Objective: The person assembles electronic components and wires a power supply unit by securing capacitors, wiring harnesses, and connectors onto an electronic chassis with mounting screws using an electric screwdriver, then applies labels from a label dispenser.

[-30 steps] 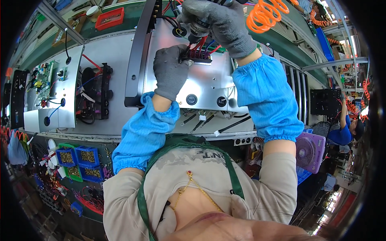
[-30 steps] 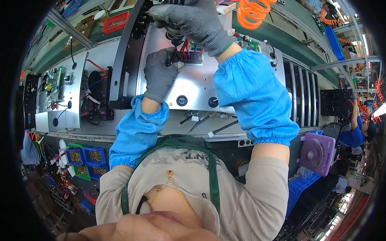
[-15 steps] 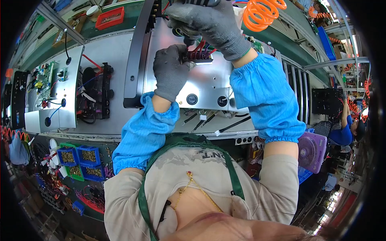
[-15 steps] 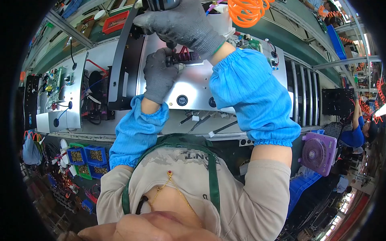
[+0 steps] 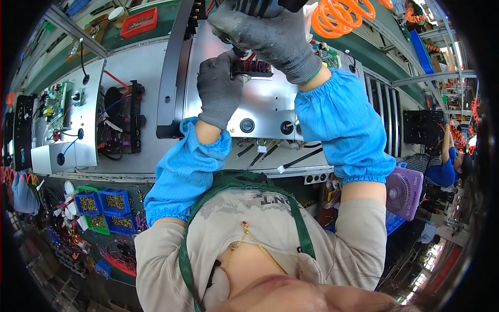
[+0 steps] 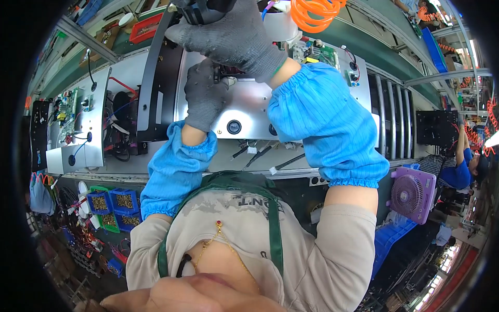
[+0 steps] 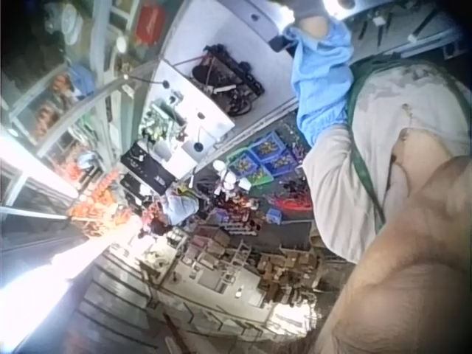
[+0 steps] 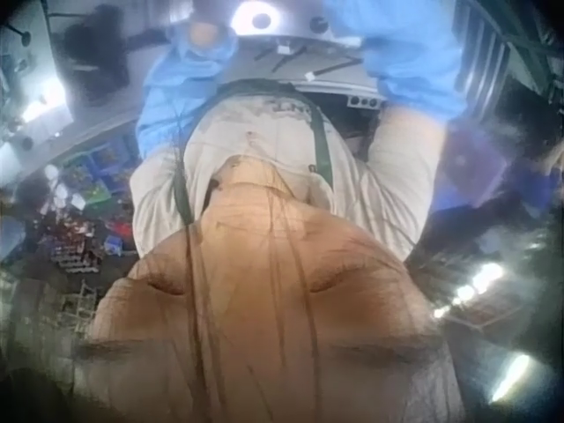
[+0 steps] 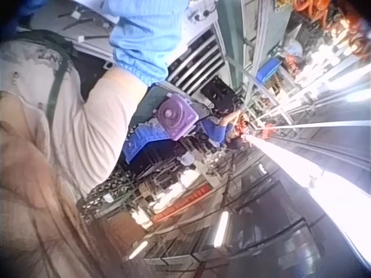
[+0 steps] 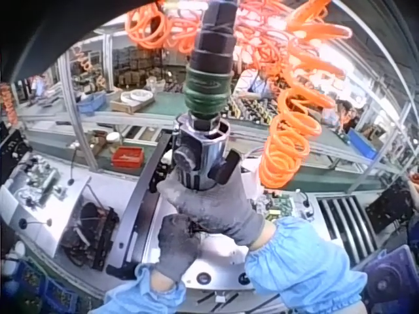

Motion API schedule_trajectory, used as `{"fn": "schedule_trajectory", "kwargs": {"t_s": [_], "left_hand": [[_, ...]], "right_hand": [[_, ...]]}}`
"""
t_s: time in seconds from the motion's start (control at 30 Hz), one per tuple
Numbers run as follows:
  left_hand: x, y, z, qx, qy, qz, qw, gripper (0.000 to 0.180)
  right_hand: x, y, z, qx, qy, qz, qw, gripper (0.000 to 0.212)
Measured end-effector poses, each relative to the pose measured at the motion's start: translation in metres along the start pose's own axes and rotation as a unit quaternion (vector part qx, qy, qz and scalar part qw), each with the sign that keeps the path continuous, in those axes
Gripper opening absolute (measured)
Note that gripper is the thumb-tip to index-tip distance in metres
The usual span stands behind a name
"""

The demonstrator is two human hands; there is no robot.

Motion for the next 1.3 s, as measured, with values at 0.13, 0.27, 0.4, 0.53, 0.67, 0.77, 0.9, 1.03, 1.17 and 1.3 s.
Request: {"fn": "schedule_trajectory", "kwargs": {"t_s": [0.13, 0.27, 0.4, 0.53, 0.67, 0.77, 0.9, 1.03, 1.17, 1.3], "left_hand": [[0.0, 0.002, 0.0, -0.003, -0.023, 0.023, 0.999, 0.047], [0.001, 0.0, 0.0, -0.002, -0.023, 0.03, 0.999, 0.045], [0.002, 0.001, 0.0, 0.013, -0.013, 0.015, 1.0, 0.044], [0.005, -0.003, -0.001, 0.006, -0.017, 0.018, 1.0, 0.045], [0.003, -0.002, 0.0, 0.006, -0.023, 0.033, 0.999, 0.045], [0.007, 0.0, -0.001, 0.016, -0.005, 0.045, 0.999, 0.044], [0.01, -0.004, -0.003, 0.01, -0.006, 0.054, 0.998, 0.047], [0.007, -0.002, -0.002, 0.02, 0.005, 0.048, 0.999, 0.05], [0.005, -0.002, -0.001, 0.024, -0.002, 0.032, 0.999, 0.052], [0.006, -0.003, 0.0, 0.008, -0.004, 0.027, 1.0, 0.053]], "right_hand": [[-0.002, -0.001, -0.008, -0.243, -0.072, 0.073, 0.965, 0.018], [-0.007, 0.007, -0.005, -0.07, 0.011, -0.042, 0.997, 0.018], [-0.003, 0.004, -0.004, -0.02, 0.002, 0.005, 1.0, 0.02], [-0.002, 0.005, -0.006, -0.014, 0.009, -0.031, 0.999, 0.019], [-0.004, 0.007, -0.009, -0.006, 0.039, 0.008, 0.999, 0.018], [-0.001, -0.002, -0.01, -0.087, 0.011, 0.192, 0.978, 0.017], [-0.017, 0.008, -0.01, 0.114, 0.065, -0.008, 0.991, 0.021], [-0.018, 0.012, -0.013, 0.129, 0.076, 0.086, 0.985, 0.025], [-0.018, 0.02, -0.013, 0.139, 0.029, 0.034, 0.989, 0.028], [-0.016, 0.014, -0.011, 0.148, 0.05, 0.052, 0.986, 0.026]]}}
Point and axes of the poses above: each hand's wrist, its own z-axis away from the middle knuckle, its own x-axis out of the palm, y = z × x, the point moved 4 cm from there along -z, towards the middle knuckle, and after that the axes turned 6 degrees about -z, right-handed, at the moved point
